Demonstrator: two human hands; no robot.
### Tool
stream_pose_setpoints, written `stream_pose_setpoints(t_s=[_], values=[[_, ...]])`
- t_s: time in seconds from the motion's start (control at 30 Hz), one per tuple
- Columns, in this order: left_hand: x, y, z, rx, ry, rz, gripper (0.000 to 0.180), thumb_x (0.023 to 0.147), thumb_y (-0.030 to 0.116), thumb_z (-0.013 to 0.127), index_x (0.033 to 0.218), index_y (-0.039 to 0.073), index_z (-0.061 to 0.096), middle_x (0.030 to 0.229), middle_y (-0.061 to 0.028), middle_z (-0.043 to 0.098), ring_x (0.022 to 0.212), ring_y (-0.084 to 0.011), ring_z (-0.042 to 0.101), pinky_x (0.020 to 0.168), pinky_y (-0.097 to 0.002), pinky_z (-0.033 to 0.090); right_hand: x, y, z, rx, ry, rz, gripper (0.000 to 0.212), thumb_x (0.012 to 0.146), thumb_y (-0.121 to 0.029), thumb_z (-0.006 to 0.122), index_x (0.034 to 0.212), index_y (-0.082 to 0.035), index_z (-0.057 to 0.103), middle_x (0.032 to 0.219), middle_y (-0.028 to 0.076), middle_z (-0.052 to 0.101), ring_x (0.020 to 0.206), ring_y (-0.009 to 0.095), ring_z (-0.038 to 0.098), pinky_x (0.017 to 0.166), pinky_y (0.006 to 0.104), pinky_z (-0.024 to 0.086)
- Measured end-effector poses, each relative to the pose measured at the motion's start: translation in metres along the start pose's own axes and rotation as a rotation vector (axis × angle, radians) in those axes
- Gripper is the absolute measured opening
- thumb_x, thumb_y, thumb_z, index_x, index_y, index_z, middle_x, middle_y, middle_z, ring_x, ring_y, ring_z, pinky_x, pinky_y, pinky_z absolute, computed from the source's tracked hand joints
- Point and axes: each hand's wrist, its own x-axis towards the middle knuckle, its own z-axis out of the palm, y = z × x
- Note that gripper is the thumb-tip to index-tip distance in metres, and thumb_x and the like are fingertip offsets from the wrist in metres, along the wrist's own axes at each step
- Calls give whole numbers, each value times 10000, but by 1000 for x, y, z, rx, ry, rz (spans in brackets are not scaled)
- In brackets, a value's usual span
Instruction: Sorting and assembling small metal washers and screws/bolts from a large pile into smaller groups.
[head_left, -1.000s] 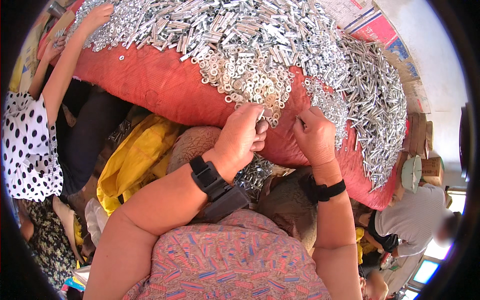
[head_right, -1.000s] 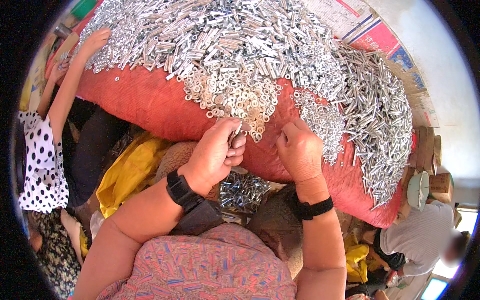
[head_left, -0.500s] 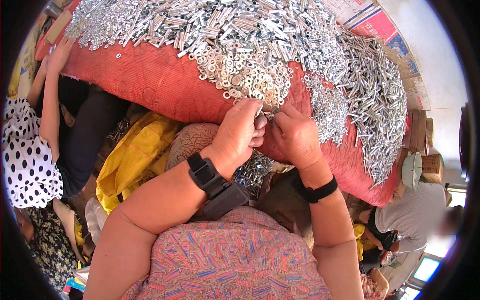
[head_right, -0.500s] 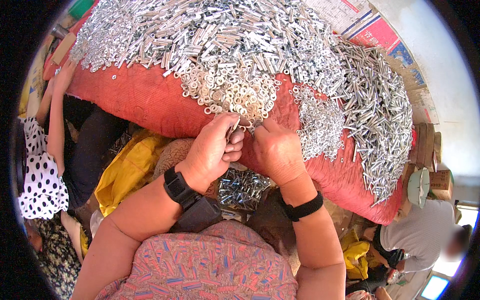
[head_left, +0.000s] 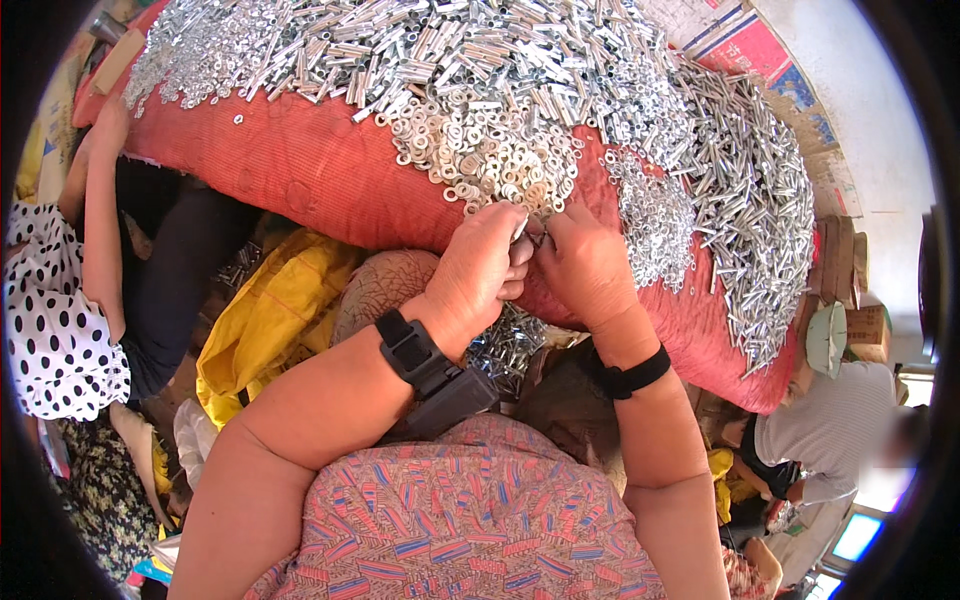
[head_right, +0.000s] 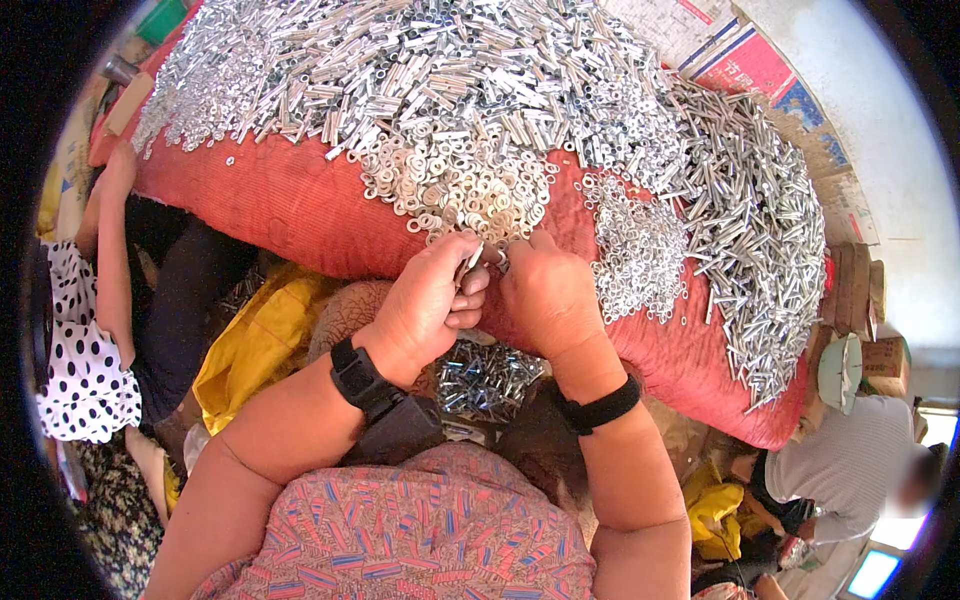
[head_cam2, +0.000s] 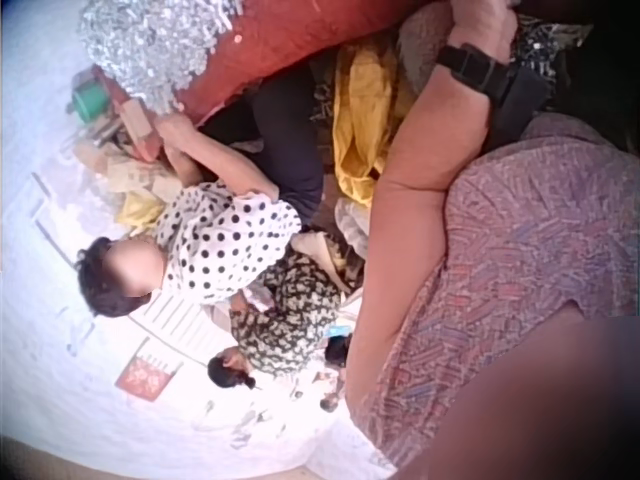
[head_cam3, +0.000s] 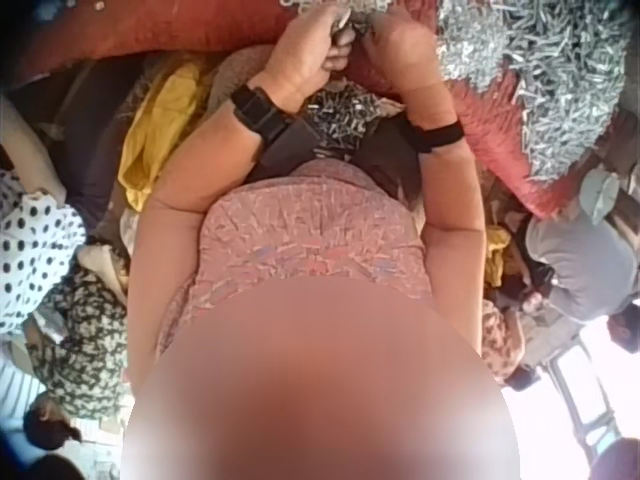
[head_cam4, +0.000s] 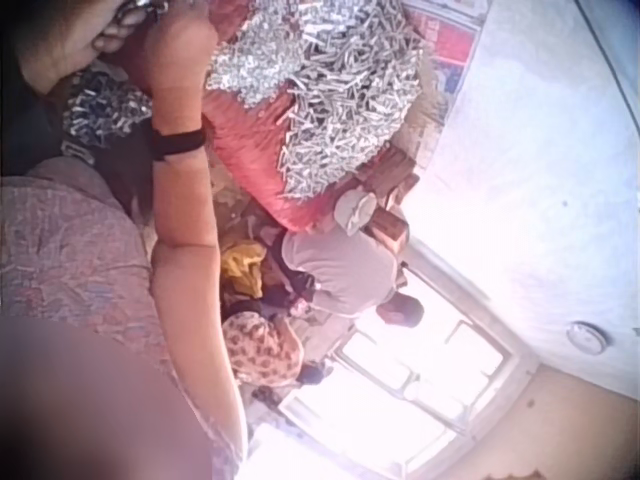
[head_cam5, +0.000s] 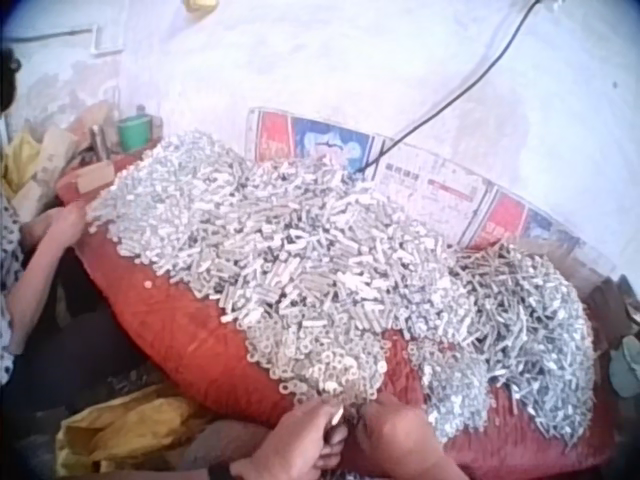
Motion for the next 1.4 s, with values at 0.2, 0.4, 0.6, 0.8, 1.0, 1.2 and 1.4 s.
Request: stream_pose_setpoints(t_s=[0.2,0.4,0.6,0.8,1.0,1.2,1.4], values=[[2,-5,2,83,-8,0,137,918,233,481,873,108,513,636,37,431,483,-46,307,419,-206,234,0,9,7,213,169,-13,89,754,-72,642,709,-13,593,718,129,595,658,349,618,576,420,503],[-3,-7,14,245,86,-9,69,916,163,494,950,104,486,703,20,462,511,-39,329,432,-204,235,-13,4,-20,662,81,192,66,755,-22,672,802,23,660,740,141,642,694,300,643,643,345,504],[-2,-10,13,280,-28,-35,75,933,156,495,981,101,507,713,29,459,519,-32,336,434,-196,238,-16,2,-27,535,122,-4,73,769,12,646,841,17,653,777,150,609,739,327,617,637,378,496],[-2,-7,12,171,-52,-25,73,936,150,495,993,106,503,723,35,454,503,-26,325,434,-188,237,-18,-1,-33,523,117,3,93,781,32,631,871,10,642,823,153,609,736,333,618,630,363,500],[-2,-5,15,267,-47,15,105,939,153,486,1025,93,484,727,32,453,509,-26,323,438,-194,236,-14,-5,-41,430,108,-111,63,805,20,635,863,14,659,781,140,614,733,296,634,620,338,495],[6,-16,13,478,-78,172,140,977,178,449,1057,70,488,750,18,487,545,-40,398,453,-199,309,-3,12,-56,839,-278,293,92,840,-72,689,811,14,676,725,34,645,672,81,583,598,264,461],[11,-20,12,527,-45,200,176,1020,225,437,1066,63,488,729,21,477,557,-45,415,436,-214,320,6,31,-62,1016,-448,430,140,858,-116,687,876,21,710,693,-11,637,680,37,567,594,233,455]])
